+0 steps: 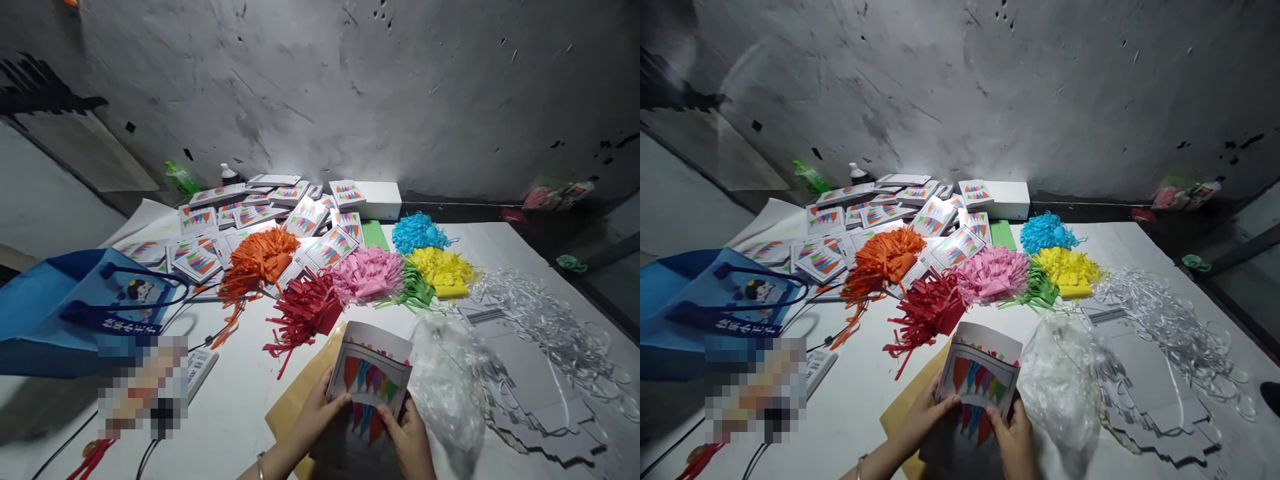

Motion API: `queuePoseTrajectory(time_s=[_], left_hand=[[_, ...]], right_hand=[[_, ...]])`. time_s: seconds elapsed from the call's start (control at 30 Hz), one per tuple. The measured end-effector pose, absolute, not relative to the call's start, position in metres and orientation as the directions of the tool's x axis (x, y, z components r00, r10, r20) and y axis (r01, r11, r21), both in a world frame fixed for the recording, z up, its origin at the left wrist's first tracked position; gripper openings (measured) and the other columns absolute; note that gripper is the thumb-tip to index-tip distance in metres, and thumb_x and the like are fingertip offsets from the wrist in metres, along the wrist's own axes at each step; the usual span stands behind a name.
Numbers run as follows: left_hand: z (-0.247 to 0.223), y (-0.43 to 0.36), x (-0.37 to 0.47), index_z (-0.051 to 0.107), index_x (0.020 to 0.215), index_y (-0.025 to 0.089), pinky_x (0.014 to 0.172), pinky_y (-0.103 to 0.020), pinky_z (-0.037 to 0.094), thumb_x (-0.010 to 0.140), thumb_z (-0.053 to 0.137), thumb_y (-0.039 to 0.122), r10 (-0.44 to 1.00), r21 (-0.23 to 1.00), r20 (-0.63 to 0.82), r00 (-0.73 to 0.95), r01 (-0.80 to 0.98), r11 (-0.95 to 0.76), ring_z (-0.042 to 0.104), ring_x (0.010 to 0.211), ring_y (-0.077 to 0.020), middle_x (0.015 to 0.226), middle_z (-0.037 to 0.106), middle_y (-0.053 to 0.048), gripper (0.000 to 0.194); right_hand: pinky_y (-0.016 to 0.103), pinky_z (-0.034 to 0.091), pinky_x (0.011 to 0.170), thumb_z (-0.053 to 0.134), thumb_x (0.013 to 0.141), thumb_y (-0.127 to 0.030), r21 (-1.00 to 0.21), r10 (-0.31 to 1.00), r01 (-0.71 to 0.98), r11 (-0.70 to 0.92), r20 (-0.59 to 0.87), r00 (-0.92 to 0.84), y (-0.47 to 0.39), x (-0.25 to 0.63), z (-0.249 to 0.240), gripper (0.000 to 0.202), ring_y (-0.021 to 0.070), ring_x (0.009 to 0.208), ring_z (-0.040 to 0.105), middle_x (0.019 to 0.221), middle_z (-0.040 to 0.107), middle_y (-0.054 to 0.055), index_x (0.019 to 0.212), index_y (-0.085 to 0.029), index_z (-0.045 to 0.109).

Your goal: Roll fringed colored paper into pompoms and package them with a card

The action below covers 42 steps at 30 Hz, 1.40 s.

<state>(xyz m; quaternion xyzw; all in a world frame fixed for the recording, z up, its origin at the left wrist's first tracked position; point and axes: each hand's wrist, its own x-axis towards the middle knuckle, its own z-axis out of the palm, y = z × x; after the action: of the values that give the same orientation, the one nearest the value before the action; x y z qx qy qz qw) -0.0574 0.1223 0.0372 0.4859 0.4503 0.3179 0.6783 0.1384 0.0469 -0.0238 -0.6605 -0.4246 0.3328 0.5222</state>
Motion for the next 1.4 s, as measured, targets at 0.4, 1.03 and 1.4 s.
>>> queuePoseTrajectory(time_s=[0.4, 1.03, 1.4], left_hand=[[0.05, 0.114, -0.066, 0.021, 0.156, 0.029, 0.119, -0.047, 0.031, 0.098, 0.052, 0.035, 0.935, 0.975, 0.165, 0.313, 0.094, -0.203, 0.036, 0.145, -0.0288, 0.158, 0.036, -0.013, 0.065], [0.043, 0.117, -0.11, 0.053, 0.138, 0.022, 0.089, -0.034, 0.058, 0.099, 0.051, 0.039, 0.921, 0.973, 0.163, 0.354, 0.095, -0.209, 0.07, 0.1, -0.0235, 0.117, 0.071, -0.014, 0.042], [0.084, 0.145, -0.111, 0.068, 0.092, 0.018, 0.064, -0.024, 0.046, 0.093, 0.062, 0.035, 0.867, 0.951, 0.122, 0.484, 0.194, -0.242, 0.058, 0.072, -0.0149, 0.087, 0.064, -0.005, 0.018]], right_hand=[[0.033, 0.058, 0.09, 0.072, 0.084, -0.044, -0.992, 0.83, 0.115, 0.044, 0.1, 0.549, 0.061, 0.141, 0.05, 0.066, 0.0256, 0.119, 0.063, 0.133, 0.064, 0.011, 0.142, -0.025, 0.047], [0.018, 0.06, 0.073, 0.076, 0.08, -0.032, -0.982, 0.897, 0.158, 0.101, 0.158, 0.414, 0.038, 0.15, 0.026, 0.026, 0.0162, 0.08, 0.076, 0.094, 0.079, 0.004, 0.104, -0.026, 0.072], [0.021, 0.06, 0.072, 0.083, 0.07, -0.028, -0.984, 0.942, 0.15, 0.095, 0.138, 0.307, 0.043, 0.162, 0.057, 0.018, 0.0181, 0.079, 0.073, 0.091, 0.075, 0.005, 0.086, -0.023, 0.076]])
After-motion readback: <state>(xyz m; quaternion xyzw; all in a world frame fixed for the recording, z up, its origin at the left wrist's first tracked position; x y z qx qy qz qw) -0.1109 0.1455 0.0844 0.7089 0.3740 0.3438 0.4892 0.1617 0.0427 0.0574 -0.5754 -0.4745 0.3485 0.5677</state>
